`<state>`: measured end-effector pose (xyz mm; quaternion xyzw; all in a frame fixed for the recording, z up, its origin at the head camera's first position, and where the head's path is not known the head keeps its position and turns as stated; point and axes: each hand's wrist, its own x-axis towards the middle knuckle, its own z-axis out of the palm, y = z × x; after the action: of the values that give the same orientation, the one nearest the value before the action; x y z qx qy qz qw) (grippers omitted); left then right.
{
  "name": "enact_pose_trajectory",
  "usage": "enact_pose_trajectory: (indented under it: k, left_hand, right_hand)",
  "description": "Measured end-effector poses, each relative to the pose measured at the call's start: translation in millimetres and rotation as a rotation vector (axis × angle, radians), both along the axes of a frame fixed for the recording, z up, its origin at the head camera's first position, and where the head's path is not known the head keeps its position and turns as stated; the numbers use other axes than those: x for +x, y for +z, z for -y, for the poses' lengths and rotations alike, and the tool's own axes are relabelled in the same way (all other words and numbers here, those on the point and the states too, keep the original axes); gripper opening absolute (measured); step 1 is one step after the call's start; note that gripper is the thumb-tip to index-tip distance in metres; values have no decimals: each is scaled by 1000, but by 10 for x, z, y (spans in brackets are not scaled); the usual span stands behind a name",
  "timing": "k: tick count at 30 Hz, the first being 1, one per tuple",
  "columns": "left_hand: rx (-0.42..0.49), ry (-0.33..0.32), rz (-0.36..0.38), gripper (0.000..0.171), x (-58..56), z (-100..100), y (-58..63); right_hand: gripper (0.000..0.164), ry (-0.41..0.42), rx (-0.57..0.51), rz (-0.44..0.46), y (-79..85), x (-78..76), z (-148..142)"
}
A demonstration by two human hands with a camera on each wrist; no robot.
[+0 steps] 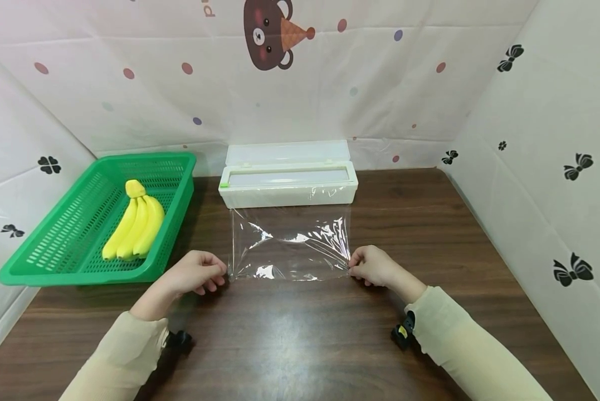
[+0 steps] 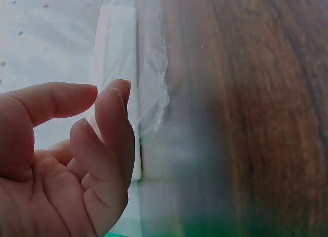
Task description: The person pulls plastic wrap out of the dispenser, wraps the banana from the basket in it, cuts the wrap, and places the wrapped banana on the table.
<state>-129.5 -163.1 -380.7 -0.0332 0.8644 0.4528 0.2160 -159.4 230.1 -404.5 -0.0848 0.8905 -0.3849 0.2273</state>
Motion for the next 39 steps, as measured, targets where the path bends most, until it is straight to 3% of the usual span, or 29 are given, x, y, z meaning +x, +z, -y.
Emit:
enact_pose_trajectory:
  k: [10,26,39]
  left_hand:
    - [-13,-1,-33,21,-25,28,95]
    - [-44,-7,-176,21,-68,53,293]
    - [-188,-13,-298,21,-84,60,343]
  right_hand:
    - [10,17,63,-94,21,23,32]
    - [9,39,111,-178,-8,48,59]
    - [11,41,113,-196,-34,46,51]
